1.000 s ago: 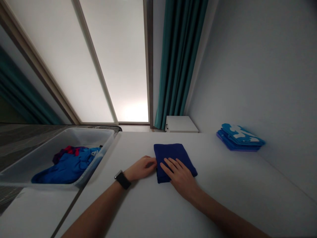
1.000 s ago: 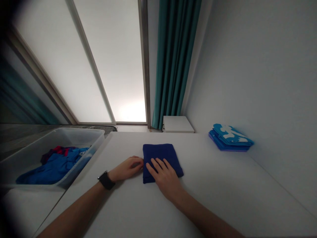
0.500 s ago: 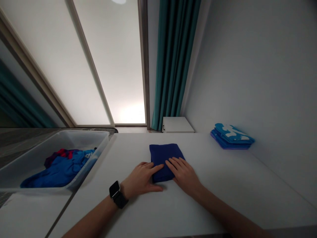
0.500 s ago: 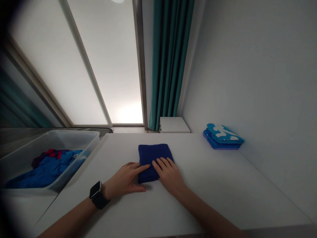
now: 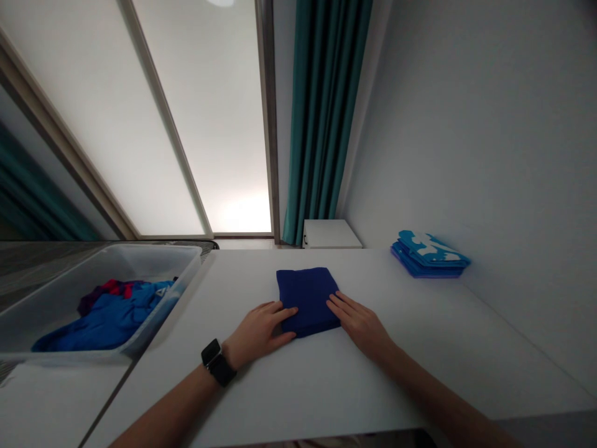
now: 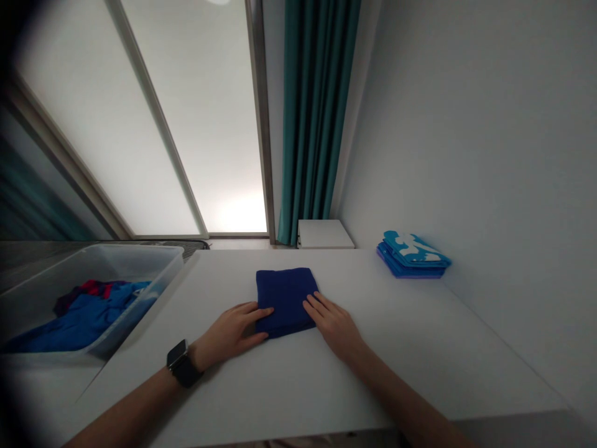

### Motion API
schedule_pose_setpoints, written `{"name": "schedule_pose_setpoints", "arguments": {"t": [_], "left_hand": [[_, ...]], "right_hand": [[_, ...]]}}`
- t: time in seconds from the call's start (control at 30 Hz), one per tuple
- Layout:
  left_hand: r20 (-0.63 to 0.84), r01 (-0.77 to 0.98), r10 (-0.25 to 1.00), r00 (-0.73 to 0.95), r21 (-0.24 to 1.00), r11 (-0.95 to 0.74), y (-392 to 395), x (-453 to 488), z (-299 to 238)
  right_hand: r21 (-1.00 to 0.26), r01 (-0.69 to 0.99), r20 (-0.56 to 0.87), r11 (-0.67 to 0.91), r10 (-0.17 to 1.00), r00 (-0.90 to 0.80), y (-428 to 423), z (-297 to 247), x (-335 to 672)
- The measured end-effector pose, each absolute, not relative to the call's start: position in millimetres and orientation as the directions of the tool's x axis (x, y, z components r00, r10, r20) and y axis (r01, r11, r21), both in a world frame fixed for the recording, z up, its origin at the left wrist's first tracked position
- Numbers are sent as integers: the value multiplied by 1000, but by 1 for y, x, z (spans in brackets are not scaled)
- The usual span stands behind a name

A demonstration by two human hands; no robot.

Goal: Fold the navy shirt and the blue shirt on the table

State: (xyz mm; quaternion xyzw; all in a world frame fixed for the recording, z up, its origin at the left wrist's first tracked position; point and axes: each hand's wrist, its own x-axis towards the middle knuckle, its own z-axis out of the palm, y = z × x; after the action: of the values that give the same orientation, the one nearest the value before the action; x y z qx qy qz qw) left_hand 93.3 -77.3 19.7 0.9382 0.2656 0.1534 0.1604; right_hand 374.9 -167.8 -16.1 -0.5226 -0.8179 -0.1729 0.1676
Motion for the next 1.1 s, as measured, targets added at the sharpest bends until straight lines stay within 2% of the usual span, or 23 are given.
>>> {"name": "schedule_pose_setpoints", "arguments": {"t": [0.2, 0.4, 0.47, 0.53, 0.67, 0.8, 0.97, 1.1], "left_hand": [[218, 414, 533, 817, 421, -807, -76, 90, 18], [129, 356, 549, 826, 636, -685, -67, 87, 28], [147, 329, 578, 802, 699, -634, -62, 87, 26], [189, 336, 624, 758, 707, -623, -61, 88, 22], [334, 390, 643, 689, 577, -718, -67, 96, 17], [445, 422, 576, 686, 402, -813, -77, 106, 19], [349, 358, 444, 825, 286, -889, -79, 113, 11], [279, 362, 407, 870, 198, -911, -77, 112, 4]], "right_hand": [[-72, 870, 448, 488, 795, -408, -172, -12, 389], [-357, 793, 451, 493, 835, -316, -180, -13, 397], [-423, 769, 480, 479, 838, -259, -180, -14, 398], [-464, 760, 505, 455, 841, -195, -179, -14, 399], [-477, 787, 508, 391, 853, -117, -178, -14, 398], [-464, 806, 479, 369, 869, -123, -179, -12, 395], [-463, 781, 453, 419, 869, -197, -176, -13, 394], [-544, 711, 444, 446, 872, -207, -170, -18, 400]]}}
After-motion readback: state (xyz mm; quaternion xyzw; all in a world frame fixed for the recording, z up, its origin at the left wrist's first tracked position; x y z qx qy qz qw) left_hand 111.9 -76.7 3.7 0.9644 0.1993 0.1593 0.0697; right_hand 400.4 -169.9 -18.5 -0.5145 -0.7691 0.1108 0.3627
